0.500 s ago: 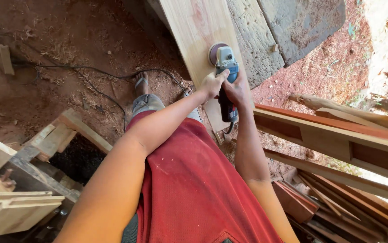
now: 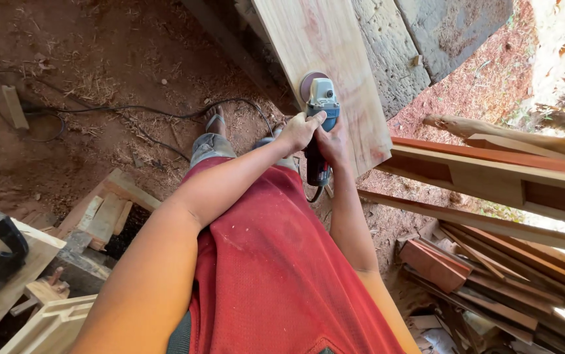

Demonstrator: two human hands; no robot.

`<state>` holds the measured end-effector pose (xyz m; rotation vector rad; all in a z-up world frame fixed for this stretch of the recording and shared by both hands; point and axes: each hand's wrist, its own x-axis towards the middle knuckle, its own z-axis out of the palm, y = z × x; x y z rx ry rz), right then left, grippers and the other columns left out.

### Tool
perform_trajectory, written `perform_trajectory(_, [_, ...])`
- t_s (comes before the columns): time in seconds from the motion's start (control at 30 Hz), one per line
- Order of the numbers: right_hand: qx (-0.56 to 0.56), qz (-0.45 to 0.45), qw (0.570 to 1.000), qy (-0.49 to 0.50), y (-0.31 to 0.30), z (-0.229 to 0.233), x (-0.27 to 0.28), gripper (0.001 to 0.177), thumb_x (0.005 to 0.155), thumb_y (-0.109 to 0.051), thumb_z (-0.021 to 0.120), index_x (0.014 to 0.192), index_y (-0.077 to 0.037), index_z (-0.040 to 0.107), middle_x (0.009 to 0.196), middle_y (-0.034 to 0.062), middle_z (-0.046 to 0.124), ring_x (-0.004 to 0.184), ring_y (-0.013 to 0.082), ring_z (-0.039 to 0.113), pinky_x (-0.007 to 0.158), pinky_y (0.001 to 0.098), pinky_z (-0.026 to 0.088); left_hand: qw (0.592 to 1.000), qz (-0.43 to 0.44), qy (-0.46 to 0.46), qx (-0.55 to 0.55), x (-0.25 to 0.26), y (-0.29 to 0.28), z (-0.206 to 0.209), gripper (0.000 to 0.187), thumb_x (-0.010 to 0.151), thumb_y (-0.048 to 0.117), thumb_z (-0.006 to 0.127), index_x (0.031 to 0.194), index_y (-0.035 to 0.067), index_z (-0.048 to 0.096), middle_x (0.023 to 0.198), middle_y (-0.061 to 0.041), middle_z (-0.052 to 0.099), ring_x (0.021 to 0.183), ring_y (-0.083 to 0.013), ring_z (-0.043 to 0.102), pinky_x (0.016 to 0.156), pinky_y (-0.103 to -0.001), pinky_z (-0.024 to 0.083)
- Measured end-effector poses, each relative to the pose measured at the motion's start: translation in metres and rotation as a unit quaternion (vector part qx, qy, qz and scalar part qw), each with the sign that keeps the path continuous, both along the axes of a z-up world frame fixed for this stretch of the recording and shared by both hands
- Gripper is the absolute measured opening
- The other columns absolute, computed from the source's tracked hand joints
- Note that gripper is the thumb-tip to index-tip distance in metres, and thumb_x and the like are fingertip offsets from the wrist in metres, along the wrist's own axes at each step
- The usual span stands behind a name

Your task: The person uses an electric sander to smooth the surface of a long wooden plank resting on a workbench. They move the sander back and forth along the length of the plank, covering the entire surface area.

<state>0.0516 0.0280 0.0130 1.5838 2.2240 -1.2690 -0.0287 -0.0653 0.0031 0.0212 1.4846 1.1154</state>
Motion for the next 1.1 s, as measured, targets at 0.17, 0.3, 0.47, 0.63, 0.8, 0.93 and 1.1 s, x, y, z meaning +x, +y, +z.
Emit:
perform_trajectory(0.17, [-0.014,0.009,1.000,-0.006,-0.007,-0.007,-0.025,0.041,0.087,-0.053,0.071,0.111,-0.020,0.065,0.096,0.0172,0.073,0.103,0.0354,0.072,0.085,0.0528,0.057,1.000,0.018,0.012,-0.014,-0.020,-0.012,-0.009,0.081,0.088,0.073,0.056,0.125,0.001,0.063,0.134,-0.027,0.063,0.137,-0.0388,0.051,0.118,-0.049,0.041])
perform_trajectory(0.3, [-0.014,0.025,1.000,0.007,-0.009,-0.007,-0.060,0.043,0.084,-0.051,0.073,0.109,-0.018,0.065,0.098,0.0182,0.074,0.105,0.0366,0.071,0.090,0.0522,0.057,0.998,0.019,0.034,-0.042,-0.053,-0.018,0.025,0.078,0.089,0.074,0.053,0.122,0.004,0.065,0.133,-0.025,0.064,0.136,-0.0375,0.052,0.117,-0.048,0.041])
perform_trajectory(0.47, [0.006,0.069,0.997,-0.014,0.004,-0.011,-0.092,0.050,0.085,-0.060,0.068,0.112,-0.019,0.063,0.101,0.0168,0.074,0.108,0.0356,0.070,0.094,0.0510,0.056,0.996,0.076,0.026,-0.027,-0.074,0.005,0.002,0.079,0.090,0.070,0.055,0.124,0.000,0.066,0.132,-0.026,0.065,0.133,-0.0376,0.055,0.113,-0.048,0.046])
perform_trajectory(0.63, [-0.022,0.078,0.996,-0.021,0.035,-0.003,-0.109,0.054,0.085,-0.062,0.069,0.117,-0.019,0.061,0.103,0.0180,0.073,0.110,0.0356,0.070,0.094,0.0520,0.056,0.994,0.101,0.031,-0.003,-0.085,0.037,-0.029,0.074,0.093,0.068,0.056,0.127,0.003,0.068,0.135,-0.024,0.064,0.135,-0.0357,0.054,0.114,-0.048,0.045])
perform_trajectory(0.8, [-0.037,0.057,0.998,-0.017,0.056,0.011,-0.114,0.051,0.086,-0.060,0.070,0.112,-0.017,0.061,0.097,0.0150,0.072,0.104,0.0313,0.072,0.092,0.0490,0.056,0.992,0.122,-0.016,-0.023,-0.095,0.054,0.014,0.069,0.090,0.065,0.057,0.118,0.003,0.068,0.112,-0.019,0.071,0.101,-0.0320,0.073,0.071,-0.042,0.068])
perform_trajectory(0.93, [-0.027,0.060,0.998,-0.023,0.074,0.010,-0.115,0.053,0.085,-0.061,0.071,0.110,-0.016,0.059,0.097,0.0166,0.072,0.104,0.0343,0.071,0.092,0.0505,0.056,0.991,0.129,-0.028,-0.015,-0.092,0.080,-0.001,0.070,0.089,0.064,0.057,0.117,0.001,0.068,0.111,-0.021,0.070,0.098,-0.0336,0.073,0.063,-0.041,0.069])
perform_trajectory(1.1, [-0.006,0.067,0.998,-0.009,0.100,0.015,-0.114,0.048,0.089,-0.058,0.068,0.109,-0.015,0.061,0.094,0.0173,0.071,0.100,0.0319,0.072,0.083,0.0515,0.057,0.994,0.105,-0.014,-0.011,-0.090,0.104,-0.007,0.074,0.086,0.066,0.062,0.119,0.000,0.068,0.112,-0.021,0.069,0.096,-0.0357,0.073,0.060,-0.044,0.069])
